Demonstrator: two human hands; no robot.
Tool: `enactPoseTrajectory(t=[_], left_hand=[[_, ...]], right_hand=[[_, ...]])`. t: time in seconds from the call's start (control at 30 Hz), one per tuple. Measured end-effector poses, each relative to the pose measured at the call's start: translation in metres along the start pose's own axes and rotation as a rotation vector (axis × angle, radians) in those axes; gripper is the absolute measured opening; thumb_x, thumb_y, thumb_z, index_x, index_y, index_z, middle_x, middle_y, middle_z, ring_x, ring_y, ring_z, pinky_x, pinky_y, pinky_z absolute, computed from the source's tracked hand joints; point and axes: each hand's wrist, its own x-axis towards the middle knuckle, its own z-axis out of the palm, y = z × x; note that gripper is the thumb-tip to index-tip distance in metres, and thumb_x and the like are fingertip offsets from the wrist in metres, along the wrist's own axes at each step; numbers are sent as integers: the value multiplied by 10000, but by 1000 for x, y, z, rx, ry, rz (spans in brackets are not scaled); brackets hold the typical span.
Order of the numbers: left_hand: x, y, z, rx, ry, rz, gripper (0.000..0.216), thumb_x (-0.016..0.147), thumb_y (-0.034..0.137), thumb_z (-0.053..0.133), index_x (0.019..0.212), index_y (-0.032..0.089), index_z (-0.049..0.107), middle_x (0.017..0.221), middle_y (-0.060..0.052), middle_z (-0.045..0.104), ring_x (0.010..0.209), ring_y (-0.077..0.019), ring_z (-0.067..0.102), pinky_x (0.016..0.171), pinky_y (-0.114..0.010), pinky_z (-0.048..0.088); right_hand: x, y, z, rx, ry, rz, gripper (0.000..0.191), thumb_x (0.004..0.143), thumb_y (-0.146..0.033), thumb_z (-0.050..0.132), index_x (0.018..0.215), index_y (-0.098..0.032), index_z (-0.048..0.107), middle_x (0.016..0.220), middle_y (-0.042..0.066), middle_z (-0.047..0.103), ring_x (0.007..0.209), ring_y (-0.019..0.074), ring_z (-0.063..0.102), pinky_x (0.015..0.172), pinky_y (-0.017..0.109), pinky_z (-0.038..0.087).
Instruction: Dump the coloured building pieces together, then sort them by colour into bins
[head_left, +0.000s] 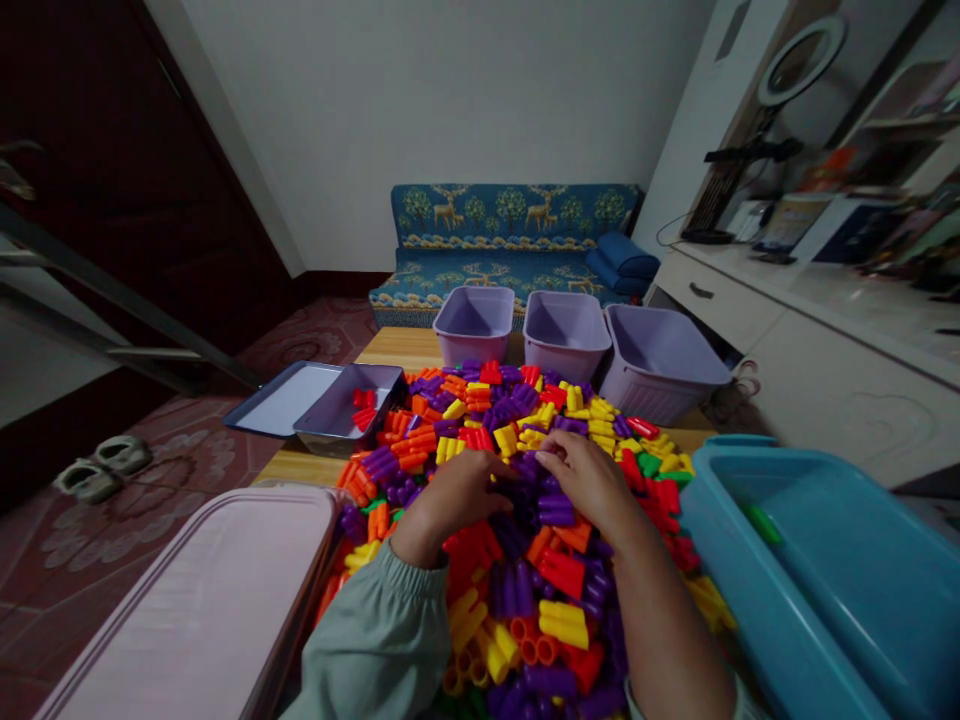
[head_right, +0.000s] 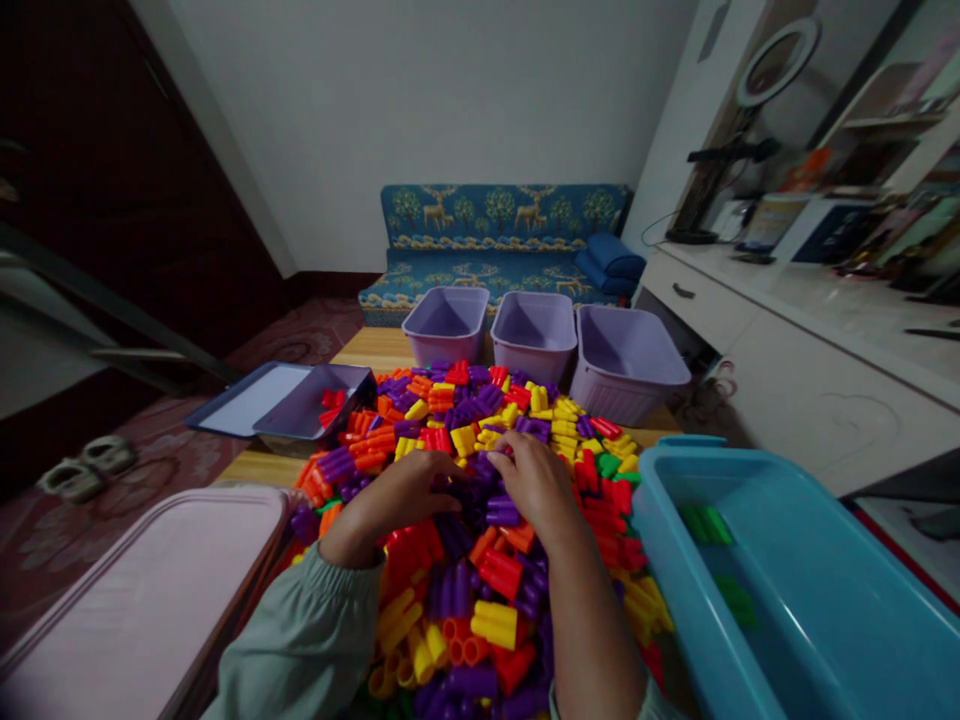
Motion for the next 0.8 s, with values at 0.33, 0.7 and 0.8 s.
enactPoseTrajectory(t=[0.33, 0.7, 0.8], left_hand=[[17, -16, 13, -324, 281, -166, 250, 819, 288, 597, 957, 117, 715, 660, -36, 665, 601, -163, 591, 558, -246, 399], [18, -13, 15, -697, 348, -112, 315, 744, 400, 693, 876, 114, 691, 739, -58, 685, 607, -151, 608, 569, -250, 481], [20, -13, 17, -745, 361, -128, 349, 710, 423, 727, 857, 113, 666, 712, -53, 669, 587, -150, 608, 558, -252, 479]], right_hand=[[3, -3, 18, 120, 23, -11, 198, 897, -338, 527, 758, -209, 584, 744, 35, 684, 673, 173, 637, 612, 262, 410], [4, -11, 28, 655, -126, 8, 301, 798, -413, 638, 1012, -202, 622, 853, 11, 692, 696, 163, 664, 544, 232, 464], [4, -13, 29, 588, -68, 10, 270, 748, -356, 688, 965, -202, 641, 823, 6, 698, 711, 168, 655, 568, 238, 476]])
